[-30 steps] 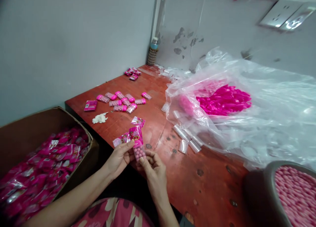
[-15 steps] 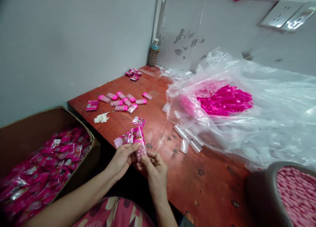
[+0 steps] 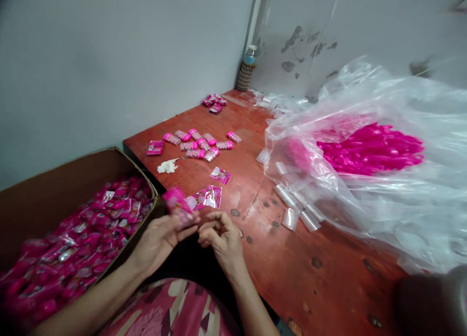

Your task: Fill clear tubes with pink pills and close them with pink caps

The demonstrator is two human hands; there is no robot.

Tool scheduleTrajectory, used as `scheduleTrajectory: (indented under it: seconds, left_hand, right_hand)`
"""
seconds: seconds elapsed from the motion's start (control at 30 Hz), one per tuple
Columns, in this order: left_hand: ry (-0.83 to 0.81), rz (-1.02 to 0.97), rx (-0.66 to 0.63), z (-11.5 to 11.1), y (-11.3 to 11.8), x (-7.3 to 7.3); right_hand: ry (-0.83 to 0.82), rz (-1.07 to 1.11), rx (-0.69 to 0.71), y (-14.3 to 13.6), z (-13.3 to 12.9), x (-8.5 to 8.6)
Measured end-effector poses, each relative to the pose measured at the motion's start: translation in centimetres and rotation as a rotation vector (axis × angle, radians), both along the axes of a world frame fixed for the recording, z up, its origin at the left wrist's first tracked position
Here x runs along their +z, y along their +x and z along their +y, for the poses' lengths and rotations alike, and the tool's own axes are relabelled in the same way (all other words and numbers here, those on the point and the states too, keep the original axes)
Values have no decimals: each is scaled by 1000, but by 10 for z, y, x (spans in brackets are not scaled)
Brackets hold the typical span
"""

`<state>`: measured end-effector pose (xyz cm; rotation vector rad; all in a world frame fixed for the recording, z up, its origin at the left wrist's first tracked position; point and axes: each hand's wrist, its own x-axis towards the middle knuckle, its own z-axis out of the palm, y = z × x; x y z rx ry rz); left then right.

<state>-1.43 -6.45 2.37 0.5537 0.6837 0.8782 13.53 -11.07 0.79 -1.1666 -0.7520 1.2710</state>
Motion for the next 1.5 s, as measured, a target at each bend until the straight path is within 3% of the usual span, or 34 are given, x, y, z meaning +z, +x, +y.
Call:
scheduleTrajectory:
  seconds: [0.07,0.13,0.23,0.33,0.4,0.57,0.7,0.87,0.97,1.03,1.13,1.2,1.3,1.43,1.5]
  left_hand:
    - [1,22,240,2,-25,-1]
    - [39,121,315,6,-39,-6]
    - [332,455,172,16,-29,-15]
    - [814,783,73,34,6,-22]
    - [1024,928,28,46,29,-29]
    - [1185,1102,-53,58,52,-49]
    - [1166,1077,-46,53,52,-53]
    - [1084,867,26,42,51,-33]
    - [840,685,94,39,45,-19]
    - [616,563,52,41,38,-14]
    - [295,364,-99,46,25,-18]
    - [164,278,-112,50,16,-23]
    - [110,290,-5,53,1,-28]
    - [61,338,93,56,-15,-29]
    - [13,327,122,56,-21,-28]
  right_hand:
    - [-8,-54,-21,2,4,3]
    - [-36,-121,-98,8,7,3]
    - [-68,-192,-166,16,9,-1]
    - [-84,-233,-159,19,6,-5]
    - [-100,-245,-157,18,2,-5]
    - [-132,-303,-188,24,-1,-8]
    - [-105,-380,-269,34,13,-15]
    - [-53,-215,-199,37,43,-12]
    - [-28,-186,-187,34,54,-1]
    - [-18,-205,-135,29,59,5]
    - [-12,-260,16,20,69,11]
    - [-12,-326,140,14,81,12]
    - [36,-631,236,6,110,15]
    - [149,-1352,148,-8,170,18]
    - [170,-1616,181,-19,199,16]
